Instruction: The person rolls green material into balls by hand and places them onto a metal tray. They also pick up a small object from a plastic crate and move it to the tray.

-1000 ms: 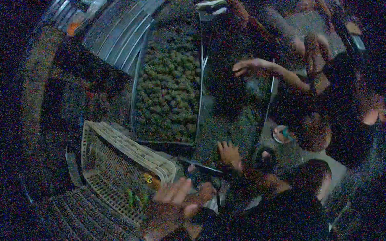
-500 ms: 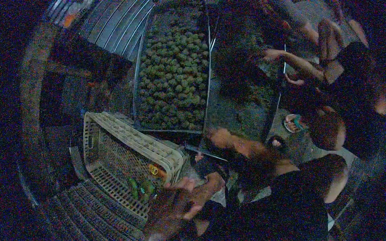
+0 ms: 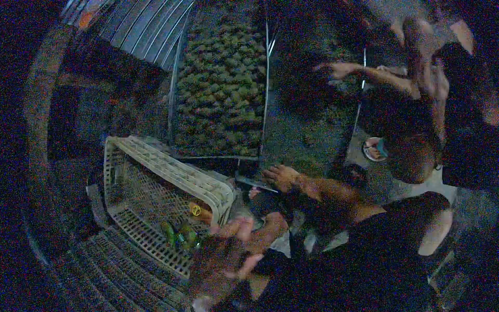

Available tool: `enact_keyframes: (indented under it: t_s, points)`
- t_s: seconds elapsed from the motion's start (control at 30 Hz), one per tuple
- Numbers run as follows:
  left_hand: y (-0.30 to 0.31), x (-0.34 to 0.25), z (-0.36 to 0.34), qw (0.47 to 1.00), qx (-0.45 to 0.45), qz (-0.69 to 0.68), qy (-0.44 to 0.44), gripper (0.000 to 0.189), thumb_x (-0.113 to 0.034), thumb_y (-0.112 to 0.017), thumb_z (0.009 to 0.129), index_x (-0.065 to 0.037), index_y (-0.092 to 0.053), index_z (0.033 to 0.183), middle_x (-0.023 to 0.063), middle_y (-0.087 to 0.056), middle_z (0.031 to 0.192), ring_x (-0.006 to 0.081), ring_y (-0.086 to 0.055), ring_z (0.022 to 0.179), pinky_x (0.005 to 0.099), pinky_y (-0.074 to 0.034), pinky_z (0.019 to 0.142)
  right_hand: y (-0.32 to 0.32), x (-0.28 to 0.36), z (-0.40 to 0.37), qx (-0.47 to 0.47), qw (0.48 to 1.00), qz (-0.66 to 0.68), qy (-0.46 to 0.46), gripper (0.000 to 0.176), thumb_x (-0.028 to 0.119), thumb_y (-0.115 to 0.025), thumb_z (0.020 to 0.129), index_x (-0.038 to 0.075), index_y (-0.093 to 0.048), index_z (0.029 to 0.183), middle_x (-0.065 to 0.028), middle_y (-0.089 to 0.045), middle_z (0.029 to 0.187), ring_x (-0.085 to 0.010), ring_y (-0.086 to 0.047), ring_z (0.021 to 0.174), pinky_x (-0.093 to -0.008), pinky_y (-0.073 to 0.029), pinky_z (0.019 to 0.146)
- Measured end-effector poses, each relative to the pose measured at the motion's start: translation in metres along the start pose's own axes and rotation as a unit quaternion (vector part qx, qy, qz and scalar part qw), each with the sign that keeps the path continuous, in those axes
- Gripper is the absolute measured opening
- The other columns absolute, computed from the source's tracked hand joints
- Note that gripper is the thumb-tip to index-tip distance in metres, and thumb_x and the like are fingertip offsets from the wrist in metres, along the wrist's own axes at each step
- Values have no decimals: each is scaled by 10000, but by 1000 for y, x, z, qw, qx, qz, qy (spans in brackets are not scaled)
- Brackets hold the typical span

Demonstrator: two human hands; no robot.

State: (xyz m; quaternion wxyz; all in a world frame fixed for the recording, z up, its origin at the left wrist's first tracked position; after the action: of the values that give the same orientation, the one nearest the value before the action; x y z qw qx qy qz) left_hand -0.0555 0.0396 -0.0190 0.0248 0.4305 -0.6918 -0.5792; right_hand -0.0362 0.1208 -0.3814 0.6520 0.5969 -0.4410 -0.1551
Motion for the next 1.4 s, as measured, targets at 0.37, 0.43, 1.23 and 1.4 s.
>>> enact_keyframes:
  t_s: [0.37, 0.43, 1.23, 1.4]
  points:
    - [-2, -5, 8, 1000, 26, -8, 5, 588, -350, -593, 853, -5, -442, 1305, 216, -534, 1246, 370, -533, 1130, 485, -392, 983, 55, -112, -35, 63, 906, 154, -390, 271, 185, -560, 810, 96, -615, 1061, -207, -534, 1154, -383, -499, 1109, -461, -477, 852]
    - [-2, -5, 11, 999, 28, -10, 11, 588, -346, -593, 852, -4, -439, 1306, 215, -534, 1247, 366, -532, 1136, 490, -388, 986, 74, -148, -62, -204, 882, 5, -424, 280, 214, -548, 840, 0, -596, 1013, -200, -578, 1039, -406, -474, 1047, -482, -433, 858]
    - [-9, 0, 6, 999, 33, -28, 6, 664, -367, -614, 847, -9, -378, 1354, 224, -483, 1292, 365, -495, 1180, 520, -377, 978, 2, -142, -28, -18, 950, 57, -305, 199, 211, -534, 825, 64, -628, 920, -158, -595, 967, -327, -593, 928, -427, -521, 728]
    - [-3, -6, 5, 999, 24, -30, -21, 686, -369, -622, 840, -13, -363, 1367, 227, -472, 1306, 364, -487, 1190, 518, -381, 977, -9, -109, -3, 99, 958, 130, -237, 178, 196, -549, 812, 56, -644, 868, -144, -607, 943, -317, -603, 906, -430, -537, 711]
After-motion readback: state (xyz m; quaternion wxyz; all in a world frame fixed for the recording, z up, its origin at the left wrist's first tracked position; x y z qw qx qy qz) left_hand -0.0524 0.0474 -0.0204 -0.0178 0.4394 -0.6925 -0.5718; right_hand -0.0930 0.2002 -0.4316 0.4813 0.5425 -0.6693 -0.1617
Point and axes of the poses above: each hand's wrist, its own z-axis towards the middle knuckle, its own y-axis out of the back of the hand, x = y × z, the point moved 7 cm from there along z, towards the middle knuckle
